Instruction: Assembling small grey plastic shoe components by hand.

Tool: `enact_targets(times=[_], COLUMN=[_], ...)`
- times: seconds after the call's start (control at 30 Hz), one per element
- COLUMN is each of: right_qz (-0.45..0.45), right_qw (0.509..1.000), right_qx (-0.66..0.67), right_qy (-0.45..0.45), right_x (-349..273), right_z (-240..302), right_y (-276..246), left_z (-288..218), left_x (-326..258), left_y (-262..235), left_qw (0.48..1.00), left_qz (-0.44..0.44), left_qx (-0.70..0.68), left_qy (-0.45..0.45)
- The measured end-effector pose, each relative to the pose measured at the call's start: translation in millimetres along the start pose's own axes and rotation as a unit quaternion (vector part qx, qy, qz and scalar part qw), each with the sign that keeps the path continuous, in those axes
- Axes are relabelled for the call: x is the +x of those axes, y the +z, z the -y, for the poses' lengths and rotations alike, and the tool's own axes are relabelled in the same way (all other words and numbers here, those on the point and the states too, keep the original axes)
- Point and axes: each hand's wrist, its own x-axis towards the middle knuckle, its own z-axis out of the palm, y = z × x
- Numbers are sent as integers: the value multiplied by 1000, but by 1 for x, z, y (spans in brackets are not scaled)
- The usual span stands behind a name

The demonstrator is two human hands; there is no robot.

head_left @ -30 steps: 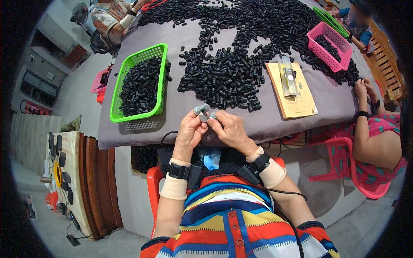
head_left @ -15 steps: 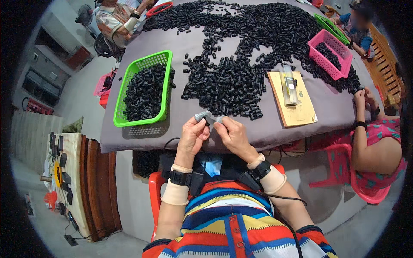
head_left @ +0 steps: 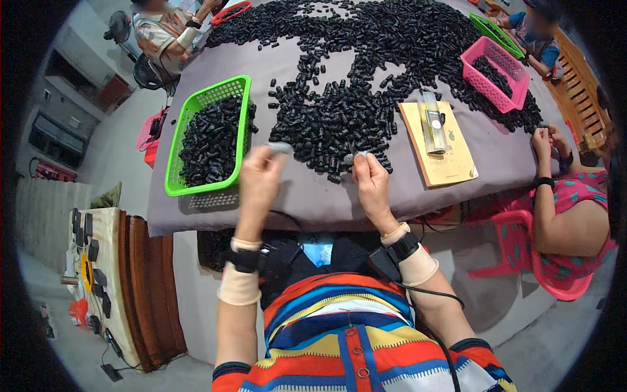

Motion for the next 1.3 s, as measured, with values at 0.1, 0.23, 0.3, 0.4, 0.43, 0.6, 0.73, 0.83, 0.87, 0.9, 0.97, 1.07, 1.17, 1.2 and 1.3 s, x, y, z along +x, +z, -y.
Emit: enact_targets(times=[0.1, 0.23, 0.3, 0.4, 0.43, 0.6, 0.73, 0.83, 0.87, 0.9, 0.97, 1.07, 1.17, 1.2, 1.3], right_qz=[5, 0, 3, 4, 6, 12, 10, 35, 57, 73, 91, 110, 98, 94, 96], right_qw=[1000, 1000, 1000, 999, 999, 998, 997, 995, 991, 987, 985, 980, 985, 989, 993], right_qx=[-4, -10, -11, -27, -21, -54, -66, -75, -100, -118, -113, -130, -113, -92, -56], right_qy=[-9, -4, -4, -21, -28, -38, -46, -61, -73, -83, -93, -103, -90, -68, -40], right_x=[-2, -4, -3, -3, -2, -3, -4, -6, -6, -7, -10, -14, -15, -15, -14], right_z=[4, 3, 5, 9, 9, 11, 9, 15, 17, 18, 19, 17, 16, 16, 9], right_y=[6, 6, 7, 7, 7, 7, 6, 9, 9, 10, 13, 17, 19, 20, 20], left_z=[5, -8, -8, -10, -10, -7, -4, 1, 3, 4, 6, 4, 18, 22, 31], left_x=[-30, -39, -37, -38, -38, -40, -40, -35, -36, -37, -41, -46, -46, -46, -47], left_y=[54, 86, 92, 94, 94, 87, 77, 60, 57, 56, 53, 54, 59, 60, 61], left_qw=[992, 981, 981, 977, 976, 989, 979, 938, 928, 928, 920, 911, 892, 892, 830], left_qz=[48, -23, -30, -49, -45, 19, 70, 68, 68, 67, 71, 56, 62, 58, 90], left_qx=[-96, 187, 189, 207, 209, 149, -117, -290, -320, -321, -347, -386, -429, -429, -527], left_qy=[-66, 44, 23, -31, -32, -3, -152, -176, -177, -176, -170, -136, -128, -126, -160])
